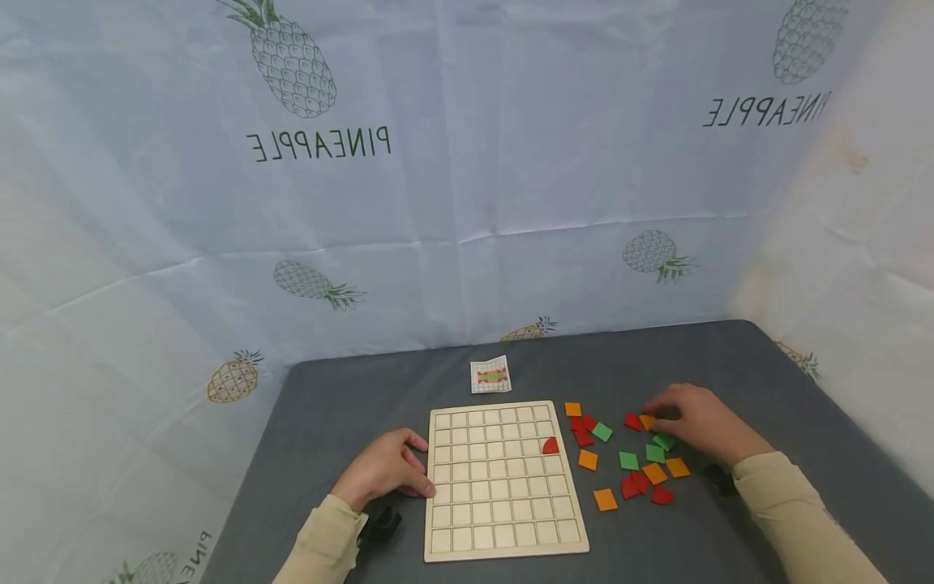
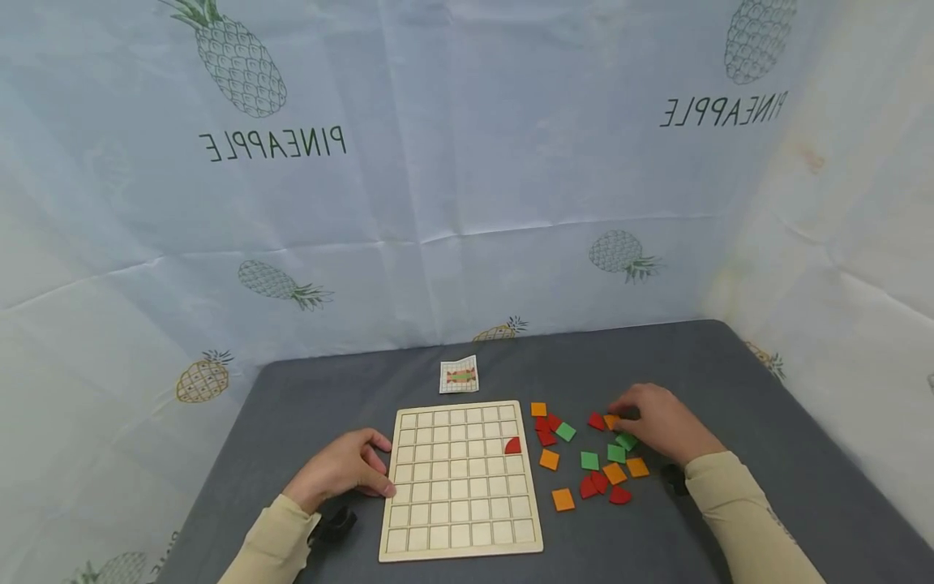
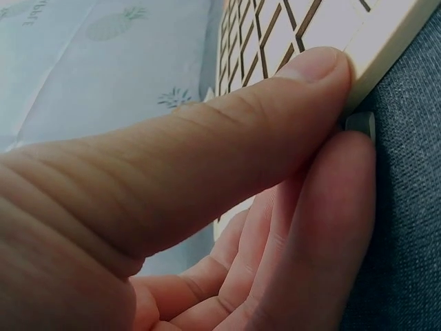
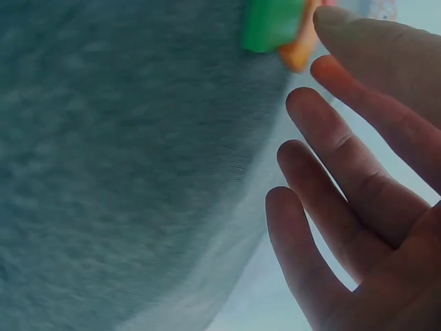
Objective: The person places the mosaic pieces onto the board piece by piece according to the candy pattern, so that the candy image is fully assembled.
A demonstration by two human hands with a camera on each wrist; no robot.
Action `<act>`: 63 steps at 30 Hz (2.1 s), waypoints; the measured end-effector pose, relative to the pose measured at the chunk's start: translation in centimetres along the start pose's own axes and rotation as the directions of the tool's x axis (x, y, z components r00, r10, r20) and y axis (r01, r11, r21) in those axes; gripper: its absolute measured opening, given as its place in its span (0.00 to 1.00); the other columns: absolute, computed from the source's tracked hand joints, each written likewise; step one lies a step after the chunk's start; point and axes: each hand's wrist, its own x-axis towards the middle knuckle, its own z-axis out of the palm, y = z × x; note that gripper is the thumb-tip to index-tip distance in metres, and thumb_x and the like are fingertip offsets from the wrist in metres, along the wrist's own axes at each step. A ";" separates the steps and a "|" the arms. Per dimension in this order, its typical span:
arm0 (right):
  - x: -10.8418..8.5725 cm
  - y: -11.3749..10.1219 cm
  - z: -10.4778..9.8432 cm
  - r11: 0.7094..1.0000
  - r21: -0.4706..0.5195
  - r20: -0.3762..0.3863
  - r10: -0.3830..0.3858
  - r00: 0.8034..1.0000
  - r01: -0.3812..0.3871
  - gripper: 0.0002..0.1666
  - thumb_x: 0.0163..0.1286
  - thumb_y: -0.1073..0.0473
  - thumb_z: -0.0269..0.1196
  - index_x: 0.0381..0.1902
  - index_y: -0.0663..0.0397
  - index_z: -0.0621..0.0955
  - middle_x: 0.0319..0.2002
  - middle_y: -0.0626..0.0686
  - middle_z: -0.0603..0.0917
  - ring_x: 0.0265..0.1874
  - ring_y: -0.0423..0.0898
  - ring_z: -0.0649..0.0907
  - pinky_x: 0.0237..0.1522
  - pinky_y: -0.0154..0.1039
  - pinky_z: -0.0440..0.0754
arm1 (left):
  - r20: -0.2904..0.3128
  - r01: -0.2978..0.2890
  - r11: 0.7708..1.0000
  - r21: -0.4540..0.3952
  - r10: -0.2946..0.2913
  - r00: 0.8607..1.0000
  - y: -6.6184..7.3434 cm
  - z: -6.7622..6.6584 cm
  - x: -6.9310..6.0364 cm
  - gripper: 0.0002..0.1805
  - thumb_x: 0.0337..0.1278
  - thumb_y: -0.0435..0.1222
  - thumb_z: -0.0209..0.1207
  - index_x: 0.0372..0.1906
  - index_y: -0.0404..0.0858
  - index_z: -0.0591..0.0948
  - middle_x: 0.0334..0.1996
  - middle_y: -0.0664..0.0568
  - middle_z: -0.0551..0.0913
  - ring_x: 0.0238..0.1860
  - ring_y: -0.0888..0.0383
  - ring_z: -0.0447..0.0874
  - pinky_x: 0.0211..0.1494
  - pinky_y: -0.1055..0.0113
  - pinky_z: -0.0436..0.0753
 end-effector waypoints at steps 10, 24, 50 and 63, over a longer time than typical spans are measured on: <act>-0.1 1.3 0.2 1.000 0.015 -0.002 0.010 1.000 -0.010 0.11 0.67 0.56 0.78 0.47 0.44 0.93 0.46 0.48 0.88 0.46 0.52 0.86 0.46 0.54 0.89 | 0.007 0.008 1.000 0.001 -0.008 1.000 -0.1 -0.1 0.2 0.37 0.37 0.25 0.85 0.57 0.30 0.80 0.34 0.42 0.82 0.28 0.50 0.89 0.36 0.57 0.93; 0.4 -2.9 0.8 1.000 0.020 -0.013 0.005 1.000 -0.004 0.10 0.67 0.50 0.78 0.45 0.43 0.93 0.43 0.46 0.88 0.44 0.49 0.85 0.46 0.54 0.89 | 0.009 0.005 1.000 -0.015 -0.005 1.000 -0.1 0.0 0.1 0.37 0.36 0.24 0.85 0.57 0.30 0.80 0.33 0.42 0.82 0.27 0.50 0.88 0.36 0.56 0.94; 1.0 -13.1 5.3 0.977 0.059 0.027 -0.205 0.978 0.203 0.11 0.65 0.50 0.81 0.43 0.38 0.92 0.42 0.36 0.84 0.42 0.38 0.82 0.43 0.36 0.88 | 0.009 0.012 1.000 0.012 -0.012 1.000 -0.2 0.0 0.4 0.36 0.36 0.26 0.86 0.55 0.32 0.80 0.33 0.42 0.82 0.27 0.51 0.88 0.34 0.58 0.93; 1.1 -13.0 5.9 0.979 0.018 0.010 -0.203 0.979 0.203 0.11 0.63 0.51 0.82 0.41 0.37 0.91 0.42 0.36 0.84 0.43 0.37 0.82 0.42 0.36 0.88 | 0.008 0.003 1.000 -0.015 -0.003 1.000 -0.3 0.0 0.4 0.37 0.35 0.24 0.86 0.55 0.31 0.80 0.33 0.42 0.82 0.27 0.50 0.89 0.34 0.57 0.94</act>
